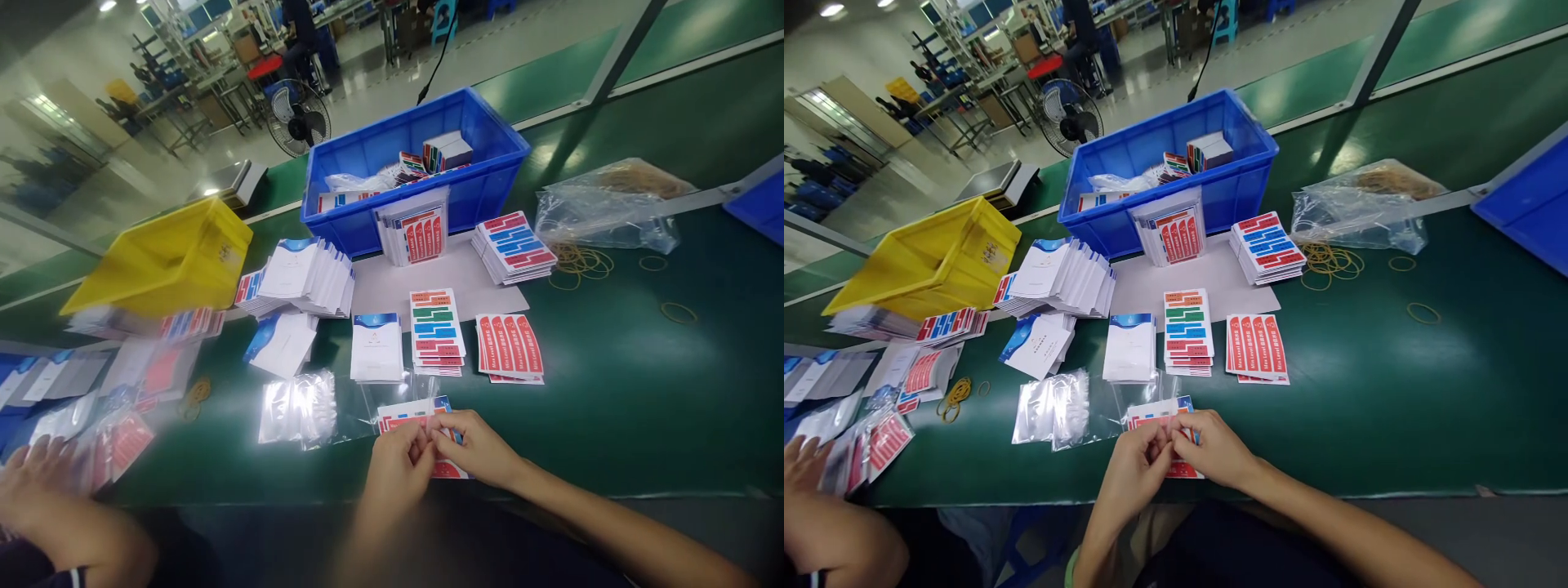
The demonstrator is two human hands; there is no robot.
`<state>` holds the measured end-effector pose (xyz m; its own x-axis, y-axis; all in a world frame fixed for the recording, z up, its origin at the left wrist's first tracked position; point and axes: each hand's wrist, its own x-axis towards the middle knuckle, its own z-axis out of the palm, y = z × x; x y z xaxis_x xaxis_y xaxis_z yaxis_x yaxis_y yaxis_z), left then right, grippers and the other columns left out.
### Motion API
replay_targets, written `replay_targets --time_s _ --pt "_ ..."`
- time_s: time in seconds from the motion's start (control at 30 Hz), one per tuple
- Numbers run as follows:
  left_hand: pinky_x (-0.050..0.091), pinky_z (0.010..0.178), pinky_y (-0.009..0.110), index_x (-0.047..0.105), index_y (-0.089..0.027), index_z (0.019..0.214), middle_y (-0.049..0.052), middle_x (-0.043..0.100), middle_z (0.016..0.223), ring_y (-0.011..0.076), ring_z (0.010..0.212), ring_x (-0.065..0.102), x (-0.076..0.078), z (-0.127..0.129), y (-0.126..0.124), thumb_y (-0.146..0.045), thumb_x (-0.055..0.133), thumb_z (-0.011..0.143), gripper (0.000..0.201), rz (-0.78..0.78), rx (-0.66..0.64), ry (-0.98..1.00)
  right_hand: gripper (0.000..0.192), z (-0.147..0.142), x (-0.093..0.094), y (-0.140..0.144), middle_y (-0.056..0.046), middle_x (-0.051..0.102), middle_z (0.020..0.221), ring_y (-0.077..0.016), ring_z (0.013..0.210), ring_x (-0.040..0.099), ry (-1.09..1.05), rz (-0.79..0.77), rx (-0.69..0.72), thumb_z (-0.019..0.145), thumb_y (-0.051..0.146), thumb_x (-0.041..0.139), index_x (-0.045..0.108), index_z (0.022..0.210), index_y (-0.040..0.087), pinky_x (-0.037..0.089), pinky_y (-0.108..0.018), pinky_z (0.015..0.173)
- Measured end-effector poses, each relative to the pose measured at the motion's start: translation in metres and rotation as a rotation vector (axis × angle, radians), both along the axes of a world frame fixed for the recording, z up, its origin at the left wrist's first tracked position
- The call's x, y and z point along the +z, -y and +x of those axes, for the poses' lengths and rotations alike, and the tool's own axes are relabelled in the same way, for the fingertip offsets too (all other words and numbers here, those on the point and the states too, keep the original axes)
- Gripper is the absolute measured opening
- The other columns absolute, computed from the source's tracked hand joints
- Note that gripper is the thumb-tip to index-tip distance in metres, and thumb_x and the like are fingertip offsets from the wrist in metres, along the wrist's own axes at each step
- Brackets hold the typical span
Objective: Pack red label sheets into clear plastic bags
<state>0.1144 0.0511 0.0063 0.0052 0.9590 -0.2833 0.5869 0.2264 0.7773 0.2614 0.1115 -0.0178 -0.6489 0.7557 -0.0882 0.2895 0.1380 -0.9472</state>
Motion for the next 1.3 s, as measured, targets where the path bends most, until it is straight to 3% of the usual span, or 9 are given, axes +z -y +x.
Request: replay_targets --time_s 0.13,0.23,0.43,0.6,0.83,1.03,1.13,1.2,1.3 --pt "0.038 0.060 0.025 0.054 -0.020 0.079 0.000 0.059 0.071 0.0134 0.062 0.053 0.003 -0.001 0.003 -0.026 0.046 0.087 0.012 0.082 0.058 -0.055 0.027 -0.001 0.002 0.001 0.003 0.057 0.058 -0.0126 0.056 0.050 0.024 0.052 -0.004 0.086 0.020 0.045 0.054 0.060 0.019 0.038 -0.025 0.058" --pt "0.041 0.065 0.027 0.061 -0.021 0.093 0.005 0.066 0.084 0.0164 0.071 0.059 0.002 -0.001 0.004 -0.024 0.042 0.089 0.019 0.106 0.012 -0.112 0.029 -0.003 0.004 0.003 0.001 0.059 0.060 -0.0136 0.057 0.051 0.057 0.083 0.010 0.089 0.024 0.043 0.054 0.062 0.020 0.038 -0.025 0.058" --pt "0.037 0.056 0.027 0.054 -0.020 0.068 0.004 0.061 0.067 0.0151 0.060 0.054 -0.005 0.000 0.008 -0.022 0.044 0.088 0.023 0.171 0.006 -0.335 0.034 -0.005 0.002 0.009 0.000 0.057 0.060 -0.0142 0.058 0.050 0.069 0.088 0.049 0.093 0.027 0.038 0.051 0.062 0.020 0.038 -0.026 0.058" --pt "0.036 0.058 0.027 0.044 -0.021 0.064 0.002 0.054 0.063 0.0156 0.061 0.052 -0.004 -0.003 0.010 -0.015 0.046 0.083 0.020 0.315 0.135 -0.563 0.035 -0.005 -0.004 0.016 0.003 0.049 0.054 -0.0125 0.053 0.044 0.082 0.071 0.040 0.090 0.025 0.039 0.043 0.056 0.020 0.034 -0.025 0.054" --pt "0.034 0.056 0.027 0.040 -0.020 0.061 0.000 0.054 0.063 0.0140 0.062 0.051 0.015 0.002 0.017 -0.011 0.048 0.078 0.021 0.274 -0.085 -0.395 0.022 0.002 0.012 -0.003 0.002 0.058 0.063 -0.0126 0.059 0.050 0.061 0.130 0.024 0.087 0.023 0.046 0.053 0.066 0.019 0.037 -0.024 0.059" --pt "0.034 0.057 0.026 0.039 -0.020 0.063 0.000 0.052 0.063 0.0130 0.060 0.049 0.017 0.001 0.013 -0.012 0.043 0.082 0.021 0.303 -0.041 -0.308 0.026 0.002 0.018 -0.004 0.003 0.051 0.056 -0.0111 0.055 0.046 0.062 0.139 0.091 0.086 0.021 0.045 0.050 0.061 0.018 0.035 -0.023 0.056" --pt "0.033 0.055 0.025 0.038 -0.020 0.062 -0.002 0.046 0.060 0.0117 0.058 0.046 0.019 -0.014 0.014 -0.011 0.044 0.081 0.023 0.366 0.077 -0.369 0.027 0.010 0.013 -0.003 0.002 0.056 0.059 -0.0124 0.056 0.050 0.085 0.128 0.049 0.088 0.023 0.044 0.054 0.063 0.019 0.038 -0.024 0.057" --pt "0.032 0.053 0.023 0.037 -0.020 0.061 -0.003 0.043 0.058 0.0102 0.056 0.044 0.024 -0.027 0.018 -0.011 0.046 0.082 0.024 0.399 0.167 -0.409 0.025 0.020 0.009 -0.004 -0.001 0.063 0.068 -0.0159 0.064 0.058 0.094 0.109 0.017 0.090 0.027 0.044 0.061 0.073 0.019 0.044 -0.026 0.062" --pt "0.034 0.054 0.022 0.041 -0.019 0.060 -0.005 0.043 0.057 0.0086 0.054 0.043 0.041 -0.045 0.028 -0.014 0.053 0.082 0.025 0.491 0.304 -0.473 0.033 0.042 0.000 -0.001 -0.007 0.070 0.102 -0.0230 0.092 0.065 0.050 0.061 -0.115 0.092 0.035 0.047 0.057 0.119 0.021 0.052 -0.029 0.074"
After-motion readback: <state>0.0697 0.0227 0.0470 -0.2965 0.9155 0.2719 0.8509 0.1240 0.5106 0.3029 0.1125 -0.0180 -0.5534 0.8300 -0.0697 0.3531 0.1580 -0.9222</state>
